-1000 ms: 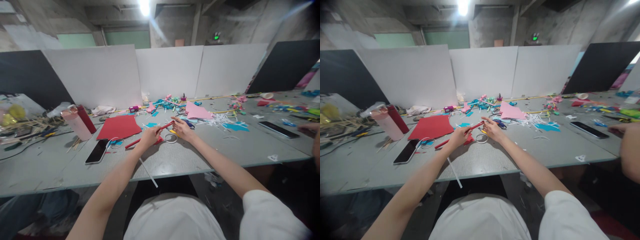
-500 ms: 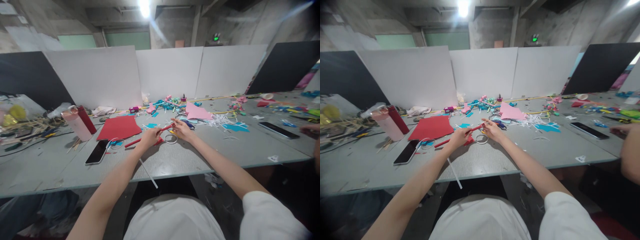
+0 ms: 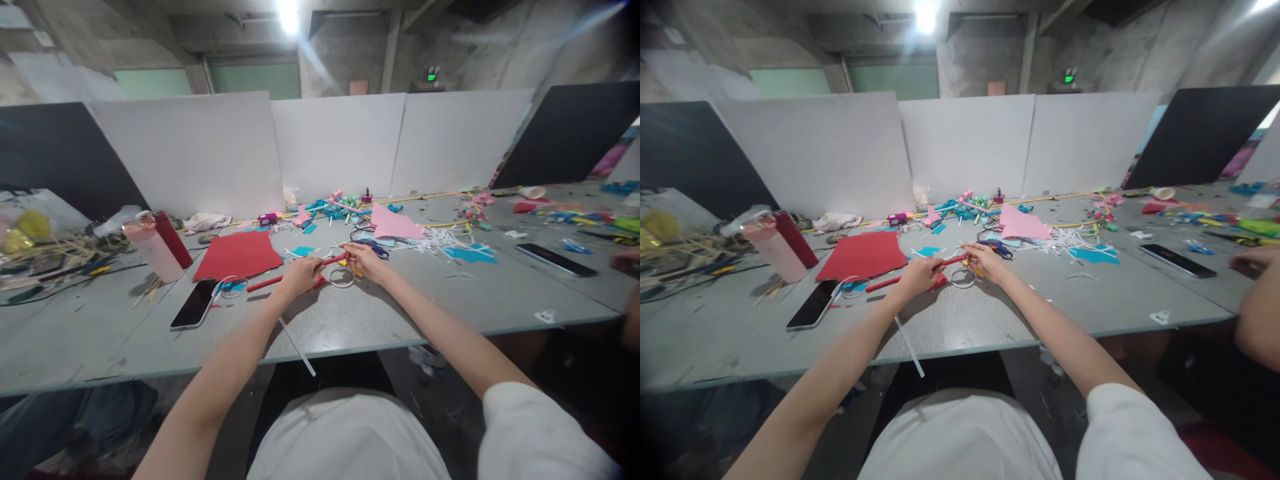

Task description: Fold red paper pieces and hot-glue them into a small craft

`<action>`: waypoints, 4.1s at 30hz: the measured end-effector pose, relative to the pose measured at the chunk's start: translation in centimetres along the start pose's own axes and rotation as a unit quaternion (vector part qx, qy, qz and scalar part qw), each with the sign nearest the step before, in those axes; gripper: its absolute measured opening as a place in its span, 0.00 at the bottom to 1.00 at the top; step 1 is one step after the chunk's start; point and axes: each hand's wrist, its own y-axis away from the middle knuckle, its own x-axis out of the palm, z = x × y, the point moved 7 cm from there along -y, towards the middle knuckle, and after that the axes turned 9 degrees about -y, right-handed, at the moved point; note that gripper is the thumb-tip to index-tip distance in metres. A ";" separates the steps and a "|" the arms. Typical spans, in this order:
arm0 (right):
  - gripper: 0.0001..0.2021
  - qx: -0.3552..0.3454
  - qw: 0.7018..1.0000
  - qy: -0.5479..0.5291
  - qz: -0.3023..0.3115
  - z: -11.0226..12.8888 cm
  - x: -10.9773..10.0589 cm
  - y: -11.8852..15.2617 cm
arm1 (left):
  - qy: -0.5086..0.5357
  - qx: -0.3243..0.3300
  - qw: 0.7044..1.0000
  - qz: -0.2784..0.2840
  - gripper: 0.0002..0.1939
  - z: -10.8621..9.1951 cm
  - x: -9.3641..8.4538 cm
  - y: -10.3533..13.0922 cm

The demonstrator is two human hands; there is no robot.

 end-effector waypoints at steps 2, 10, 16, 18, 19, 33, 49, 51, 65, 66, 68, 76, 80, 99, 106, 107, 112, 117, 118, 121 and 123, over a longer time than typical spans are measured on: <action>0.21 -0.001 1.000 0.003 0.008 0.1 -0.1 0.0 | -0.001 0.000 1.000 0.003 0.16 -0.1 -0.2 0.0; 0.26 -0.010 0.999 0.027 0.036 0.2 -0.2 0.1 | -0.001 0.007 1.000 0.006 0.16 -0.1 -0.5 0.1; 0.27 -0.043 0.998 0.017 0.048 0.5 0.0 0.1 | 0.003 0.006 1.000 -0.005 0.15 -0.3 -0.6 0.0; 0.25 -0.039 0.998 0.015 0.041 0.5 -0.3 0.0 | 0.002 0.005 1.000 -0.007 0.15 -0.4 -0.6 0.0; 0.24 -0.031 0.999 0.017 0.035 0.3 -0.5 -0.1 | -0.001 0.006 1.000 -0.006 0.15 -0.4 -0.5 0.0; 0.24 0.031 0.987 0.154 0.021 -0.5 -0.9 0.0 | -0.028 0.039 0.998 0.029 0.15 -1.1 -0.1 0.3; 0.26 -0.035 0.995 0.070 0.062 0.5 0.7 0.5 | -0.002 0.027 1.000 0.000 0.16 -0.6 -0.7 0.1; 0.24 -0.033 0.996 0.054 0.057 0.6 0.8 0.5 | 0.007 0.023 1.000 -0.001 0.16 -0.4 -0.8 0.0; 0.21 -0.048 0.997 -0.021 0.061 2.0 1.0 1.2 | 0.035 0.028 0.998 -0.043 0.17 0.0 -1.4 0.2; 0.21 -0.049 0.997 -0.016 0.058 2.0 0.9 1.1 | 0.031 0.027 0.998 -0.042 0.17 0.0 -1.4 0.2; 0.21 -0.052 0.997 -0.005 0.056 2.0 0.9 1.0 | 0.027 0.026 0.998 -0.040 0.17 0.1 -1.4 0.2; 0.21 -0.080 0.996 0.021 0.036 2.0 1.0 0.8 | 0.028 0.019 0.999 -0.028 0.17 0.0 -1.1 0.2; 0.21 -0.082 0.995 0.032 0.040 2.1 1.3 0.9 | 0.027 0.035 0.999 -0.027 0.17 -0.3 -1.1 0.1; 0.23 -0.107 0.968 0.227 0.024 1.7 2.4 1.4 | -0.010 0.070 0.997 0.014 0.18 -0.9 -0.8 0.1; 0.25 -0.108 0.970 0.214 0.035 1.7 2.8 1.7 | -0.022 0.084 0.996 0.020 0.17 -1.4 -0.9 0.2; 0.26 -0.109 0.969 0.218 0.039 1.7 2.8 1.7 | -0.025 0.084 0.996 0.019 0.17 -1.4 -0.8 0.2; 0.27 -0.131 0.956 0.258 0.048 1.7 1.9 1.0 | -0.030 0.088 0.996 0.019 0.17 -0.8 -0.6 0.2; 0.30 -0.139 0.951 0.274 0.046 1.7 1.2 0.6 | -0.030 0.094 0.995 0.016 0.16 -0.8 -0.5 0.2; 0.30 -0.141 0.950 0.274 0.046 1.7 1.3 0.7 | -0.030 0.094 0.995 0.016 0.16 -0.9 -0.5 0.2; 0.30 -0.131 0.955 0.260 0.055 1.6 1.9 1.0 | -0.033 0.094 0.995 0.020 0.15 -1.2 -0.4 0.2; 0.29 -0.121 0.960 0.245 0.067 1.4 2.3 1.2 | -0.034 0.091 0.995 0.026 0.15 -1.2 -0.4 0.2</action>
